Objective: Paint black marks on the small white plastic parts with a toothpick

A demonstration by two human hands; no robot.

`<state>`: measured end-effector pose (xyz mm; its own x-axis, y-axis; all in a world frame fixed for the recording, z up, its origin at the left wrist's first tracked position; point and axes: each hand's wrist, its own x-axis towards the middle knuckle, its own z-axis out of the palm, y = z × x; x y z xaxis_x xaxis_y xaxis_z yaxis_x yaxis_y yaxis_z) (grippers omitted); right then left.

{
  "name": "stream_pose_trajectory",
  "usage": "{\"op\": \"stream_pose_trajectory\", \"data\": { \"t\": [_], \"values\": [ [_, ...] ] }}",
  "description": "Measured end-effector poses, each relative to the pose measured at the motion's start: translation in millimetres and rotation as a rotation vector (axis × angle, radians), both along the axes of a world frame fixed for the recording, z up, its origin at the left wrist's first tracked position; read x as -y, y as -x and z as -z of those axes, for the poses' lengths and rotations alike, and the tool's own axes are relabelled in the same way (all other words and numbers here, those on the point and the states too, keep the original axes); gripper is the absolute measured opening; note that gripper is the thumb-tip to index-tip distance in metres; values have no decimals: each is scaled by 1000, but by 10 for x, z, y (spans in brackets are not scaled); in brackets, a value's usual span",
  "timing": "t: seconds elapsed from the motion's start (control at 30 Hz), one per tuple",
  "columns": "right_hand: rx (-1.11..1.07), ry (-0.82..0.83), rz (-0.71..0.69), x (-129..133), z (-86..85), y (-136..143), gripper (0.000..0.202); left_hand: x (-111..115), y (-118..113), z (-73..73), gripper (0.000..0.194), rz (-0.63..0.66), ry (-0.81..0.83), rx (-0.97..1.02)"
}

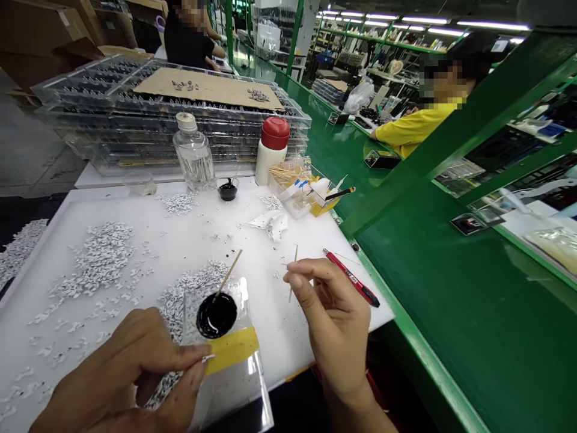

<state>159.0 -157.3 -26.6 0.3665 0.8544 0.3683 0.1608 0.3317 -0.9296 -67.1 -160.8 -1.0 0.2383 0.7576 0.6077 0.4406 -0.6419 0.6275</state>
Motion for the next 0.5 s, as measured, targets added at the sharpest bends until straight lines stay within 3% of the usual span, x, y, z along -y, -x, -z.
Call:
{"op": "stream_pose_trajectory", "data": {
  "t": [0.33,0.5],
  "values": [
    [-159,57,-305,-77,-51,-83,21,2,20,9,23,23,1,4],
    [-191,60,-353,-85,-15,-124,22,-12,65,13,22,51,-17,-8]
  ]
}}
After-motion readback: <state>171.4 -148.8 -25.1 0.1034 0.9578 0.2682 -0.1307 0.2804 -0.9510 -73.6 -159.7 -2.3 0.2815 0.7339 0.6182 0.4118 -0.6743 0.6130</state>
